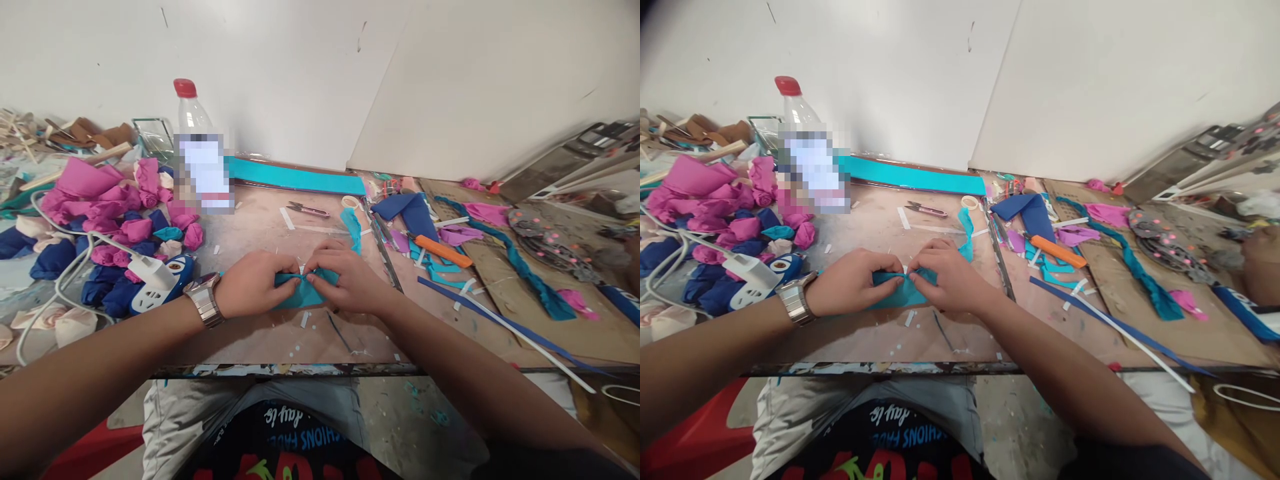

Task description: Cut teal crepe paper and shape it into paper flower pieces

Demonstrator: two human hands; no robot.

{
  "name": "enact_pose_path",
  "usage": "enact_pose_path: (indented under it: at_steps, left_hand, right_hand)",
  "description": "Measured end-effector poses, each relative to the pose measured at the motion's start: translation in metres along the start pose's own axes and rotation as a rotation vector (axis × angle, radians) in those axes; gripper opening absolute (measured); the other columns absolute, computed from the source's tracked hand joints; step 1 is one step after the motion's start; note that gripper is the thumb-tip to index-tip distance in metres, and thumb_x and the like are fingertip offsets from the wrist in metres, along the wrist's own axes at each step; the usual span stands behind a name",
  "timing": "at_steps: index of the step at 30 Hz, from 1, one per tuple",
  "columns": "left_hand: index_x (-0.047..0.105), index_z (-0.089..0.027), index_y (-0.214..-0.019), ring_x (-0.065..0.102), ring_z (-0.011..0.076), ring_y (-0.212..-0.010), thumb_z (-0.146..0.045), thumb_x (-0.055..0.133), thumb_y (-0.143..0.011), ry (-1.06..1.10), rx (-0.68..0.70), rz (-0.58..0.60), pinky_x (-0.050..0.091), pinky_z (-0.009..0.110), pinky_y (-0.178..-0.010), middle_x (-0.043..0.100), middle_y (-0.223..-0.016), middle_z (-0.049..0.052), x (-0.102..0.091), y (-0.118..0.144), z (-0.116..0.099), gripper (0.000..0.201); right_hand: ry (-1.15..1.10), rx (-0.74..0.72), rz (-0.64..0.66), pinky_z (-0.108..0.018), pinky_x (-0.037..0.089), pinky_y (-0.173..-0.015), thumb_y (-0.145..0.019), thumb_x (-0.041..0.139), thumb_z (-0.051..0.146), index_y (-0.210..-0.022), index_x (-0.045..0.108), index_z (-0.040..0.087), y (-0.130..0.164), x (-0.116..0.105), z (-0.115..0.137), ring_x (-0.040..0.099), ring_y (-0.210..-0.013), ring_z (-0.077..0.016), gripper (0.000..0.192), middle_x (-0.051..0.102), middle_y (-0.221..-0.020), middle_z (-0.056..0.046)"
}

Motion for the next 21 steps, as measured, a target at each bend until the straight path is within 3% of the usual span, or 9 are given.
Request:
enact_pose_path:
  at_steps: [4,14,21]
  left_hand:
    - [0.074,-0.019,-0.093,0.062,0.0169,-0.072,-0.033,0.059,-0.091,0.001,0.003,0.0,0.037,0.029,-0.068,0.073,-0.082,0.001,0.0004,0.0001,0.0001,0.021]
    - [0.074,-0.02,-0.092,0.055,0.0129,-0.062,-0.028,0.062,-0.088,-0.024,0.035,-0.007,0.034,0.027,-0.064,0.07,-0.073,-0.001,0.002,0.0012,-0.0024,0.015]
    - [0.073,-0.017,-0.085,0.054,0.0121,-0.063,-0.035,0.061,-0.092,0.029,0.018,0.041,0.033,0.026,-0.063,0.07,-0.074,-0.001,0.0035,-0.0013,0.0004,0.023]
  right_hand:
    - [0.01,0.01,-0.005,-0.04,0.044,-0.087,-0.092,0.061,0.02,-0.088,0.068,0.02,-0.0004,0.0006,0.0004,0.062,-0.092,-0.0234,0.008,0.072,-0.083,-0.004]
    - [-0.021,-0.003,0.037,-0.041,0.043,-0.092,-0.09,0.063,0.02,-0.091,0.069,0.02,-0.0005,0.0057,0.0026,0.063,-0.093,-0.0229,0.006,0.072,-0.085,-0.004]
    - [-0.018,-0.027,0.012,-0.039,0.043,-0.088,-0.09,0.059,0.017,-0.082,0.064,0.02,-0.0012,0.0029,0.0047,0.06,-0.09,-0.022,0.009,0.068,-0.08,-0.003]
Point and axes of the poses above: each hand's wrist, its own y-axis away from the middle knuckle, its own x-axis out of the palm, z = x × y, the point moved 9 cm from there along -y, towards the middle knuckle
